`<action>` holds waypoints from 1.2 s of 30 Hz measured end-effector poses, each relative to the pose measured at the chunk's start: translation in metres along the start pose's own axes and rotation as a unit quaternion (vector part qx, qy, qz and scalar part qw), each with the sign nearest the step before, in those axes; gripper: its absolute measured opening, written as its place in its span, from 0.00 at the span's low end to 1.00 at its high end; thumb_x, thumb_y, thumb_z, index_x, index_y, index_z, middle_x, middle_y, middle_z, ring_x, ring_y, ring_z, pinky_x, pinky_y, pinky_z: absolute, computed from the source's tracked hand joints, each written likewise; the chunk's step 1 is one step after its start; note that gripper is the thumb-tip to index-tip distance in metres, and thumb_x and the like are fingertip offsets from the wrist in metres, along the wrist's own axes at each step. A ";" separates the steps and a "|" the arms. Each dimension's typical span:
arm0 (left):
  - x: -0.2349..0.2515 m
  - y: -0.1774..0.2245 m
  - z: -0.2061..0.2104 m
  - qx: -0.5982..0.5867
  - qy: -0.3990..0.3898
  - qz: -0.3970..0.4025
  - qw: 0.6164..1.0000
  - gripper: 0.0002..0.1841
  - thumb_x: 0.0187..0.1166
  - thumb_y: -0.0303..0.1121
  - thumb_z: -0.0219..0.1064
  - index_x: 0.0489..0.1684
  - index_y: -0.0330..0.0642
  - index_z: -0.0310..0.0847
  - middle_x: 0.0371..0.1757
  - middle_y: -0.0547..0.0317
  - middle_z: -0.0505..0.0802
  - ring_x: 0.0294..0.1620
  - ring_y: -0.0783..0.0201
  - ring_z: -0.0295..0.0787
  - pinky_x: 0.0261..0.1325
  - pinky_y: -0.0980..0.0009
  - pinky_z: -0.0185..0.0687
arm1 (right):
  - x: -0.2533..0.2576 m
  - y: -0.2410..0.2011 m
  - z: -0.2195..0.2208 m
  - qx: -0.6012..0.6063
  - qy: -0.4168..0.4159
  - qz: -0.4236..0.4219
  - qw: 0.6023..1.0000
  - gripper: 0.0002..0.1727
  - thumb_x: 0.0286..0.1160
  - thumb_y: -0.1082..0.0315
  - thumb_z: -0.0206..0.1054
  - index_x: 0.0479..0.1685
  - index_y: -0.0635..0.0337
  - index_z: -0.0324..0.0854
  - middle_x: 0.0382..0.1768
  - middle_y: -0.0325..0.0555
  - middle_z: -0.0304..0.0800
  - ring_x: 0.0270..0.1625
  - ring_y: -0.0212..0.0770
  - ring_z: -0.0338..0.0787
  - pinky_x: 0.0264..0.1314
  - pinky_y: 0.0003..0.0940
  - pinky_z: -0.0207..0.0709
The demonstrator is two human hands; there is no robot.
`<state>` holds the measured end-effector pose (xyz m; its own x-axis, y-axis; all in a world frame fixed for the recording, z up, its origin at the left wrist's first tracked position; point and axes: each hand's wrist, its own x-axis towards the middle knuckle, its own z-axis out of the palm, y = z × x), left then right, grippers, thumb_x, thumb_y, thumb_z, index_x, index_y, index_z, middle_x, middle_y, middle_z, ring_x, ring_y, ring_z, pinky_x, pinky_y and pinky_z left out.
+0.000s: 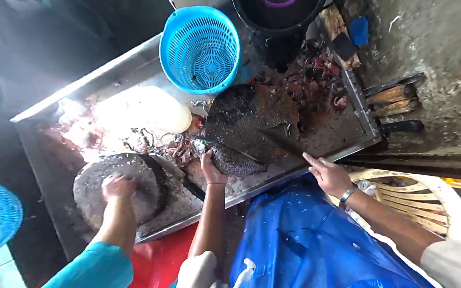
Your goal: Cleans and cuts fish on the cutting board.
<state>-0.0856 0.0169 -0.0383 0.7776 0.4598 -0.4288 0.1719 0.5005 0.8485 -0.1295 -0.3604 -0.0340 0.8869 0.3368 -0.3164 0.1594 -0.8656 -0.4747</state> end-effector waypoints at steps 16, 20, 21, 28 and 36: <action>0.007 0.110 0.099 0.624 -0.234 0.086 0.741 0.46 0.63 0.33 0.83 0.87 0.56 0.64 0.67 0.44 0.89 0.64 0.46 0.90 0.66 0.40 0.85 | 0.082 0.018 -0.011 -0.083 -0.011 0.034 0.996 0.31 0.92 0.59 0.49 0.93 0.24 0.57 0.67 0.65 0.85 0.61 0.71 0.88 0.57 0.71 0.81; -0.018 0.034 0.082 0.818 -0.202 0.139 0.520 0.40 0.79 0.47 0.73 0.92 0.53 0.58 0.75 0.36 0.83 0.67 0.29 0.84 0.61 0.28 0.80 | 0.139 0.014 -0.071 0.156 0.078 0.102 0.980 0.30 0.92 0.51 0.55 0.88 0.53 0.69 0.73 0.61 0.85 0.72 0.63 0.87 0.78 0.67 0.73; -0.017 0.017 0.074 0.817 -0.195 0.156 0.520 0.36 0.83 0.46 0.70 0.89 0.48 0.63 0.77 0.38 0.83 0.72 0.31 0.81 0.66 0.31 0.78 | 0.132 0.014 -0.082 0.206 0.087 0.097 0.970 0.32 0.91 0.49 0.58 0.86 0.58 0.70 0.68 0.60 0.88 0.64 0.59 0.91 0.73 0.62 0.79; -0.024 -0.020 0.060 0.786 -0.132 0.181 0.576 0.30 0.83 0.42 0.70 0.84 0.45 0.70 0.79 0.46 0.82 0.75 0.35 0.80 0.70 0.36 0.77 | 0.120 -0.030 -0.088 0.160 -0.020 0.073 0.984 0.25 0.93 0.51 0.55 0.63 0.66 0.82 0.45 0.65 0.91 0.47 0.63 0.93 0.54 0.67 0.84; -0.027 -0.028 0.057 0.775 -0.105 0.175 0.599 0.29 0.82 0.40 0.69 0.81 0.44 0.71 0.79 0.47 0.83 0.76 0.37 0.80 0.73 0.39 0.76 | 0.132 -0.082 -0.115 -0.244 -0.146 -0.104 0.953 0.18 0.94 0.55 0.50 0.68 0.54 0.75 0.45 0.65 0.91 0.52 0.72 0.92 0.45 0.71 0.83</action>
<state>-0.0769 -0.0520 -0.0329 0.9609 0.1545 -0.2298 0.2047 -0.9552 0.2137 0.0240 -0.2874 0.0573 0.6672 0.5467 -0.5059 0.5646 -0.8142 -0.1352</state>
